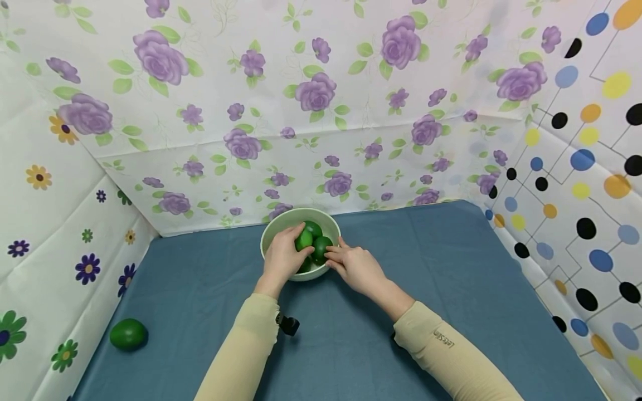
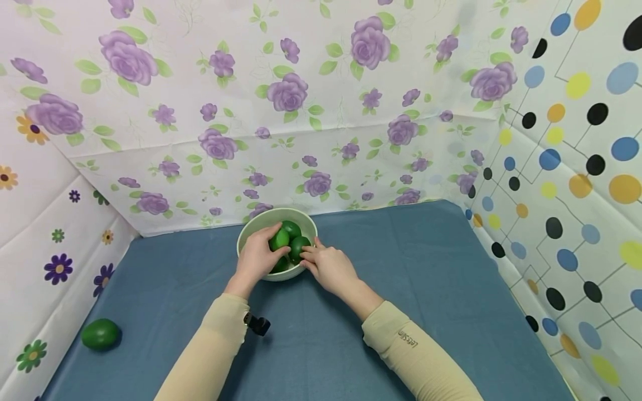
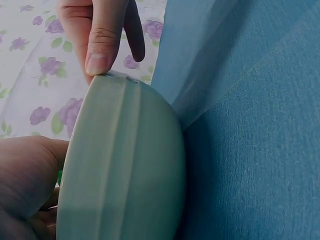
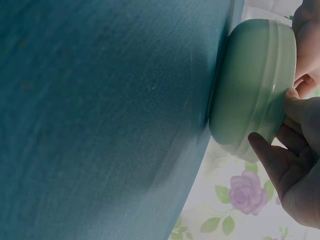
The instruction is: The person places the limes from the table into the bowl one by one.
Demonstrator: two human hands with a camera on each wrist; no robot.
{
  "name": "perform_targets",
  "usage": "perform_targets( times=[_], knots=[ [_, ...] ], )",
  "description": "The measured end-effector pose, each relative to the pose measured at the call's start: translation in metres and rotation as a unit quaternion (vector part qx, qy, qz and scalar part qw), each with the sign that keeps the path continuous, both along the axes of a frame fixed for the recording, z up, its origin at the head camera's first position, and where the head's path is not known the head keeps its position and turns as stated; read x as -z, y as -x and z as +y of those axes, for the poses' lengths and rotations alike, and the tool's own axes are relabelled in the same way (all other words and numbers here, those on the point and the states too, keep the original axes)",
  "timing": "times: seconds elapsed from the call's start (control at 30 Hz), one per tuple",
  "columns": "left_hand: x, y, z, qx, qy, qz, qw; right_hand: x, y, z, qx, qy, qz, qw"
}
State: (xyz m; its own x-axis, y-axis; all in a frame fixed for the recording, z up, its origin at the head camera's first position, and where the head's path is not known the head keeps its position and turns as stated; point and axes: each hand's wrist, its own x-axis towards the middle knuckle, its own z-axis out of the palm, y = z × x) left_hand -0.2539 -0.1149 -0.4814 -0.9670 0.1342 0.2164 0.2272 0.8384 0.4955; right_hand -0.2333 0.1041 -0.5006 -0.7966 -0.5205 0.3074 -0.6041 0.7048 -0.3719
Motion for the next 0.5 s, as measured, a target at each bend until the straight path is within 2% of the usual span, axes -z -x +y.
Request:
perform_targets(
  times=[0.5],
  knots=[
    [0.0019,0.0019,0.0080,-0.004,0.026,-0.005,0.9996,0.0004,0.0005,0.0006,-0.001,-0.001,-0.002,1.000]
  ],
)
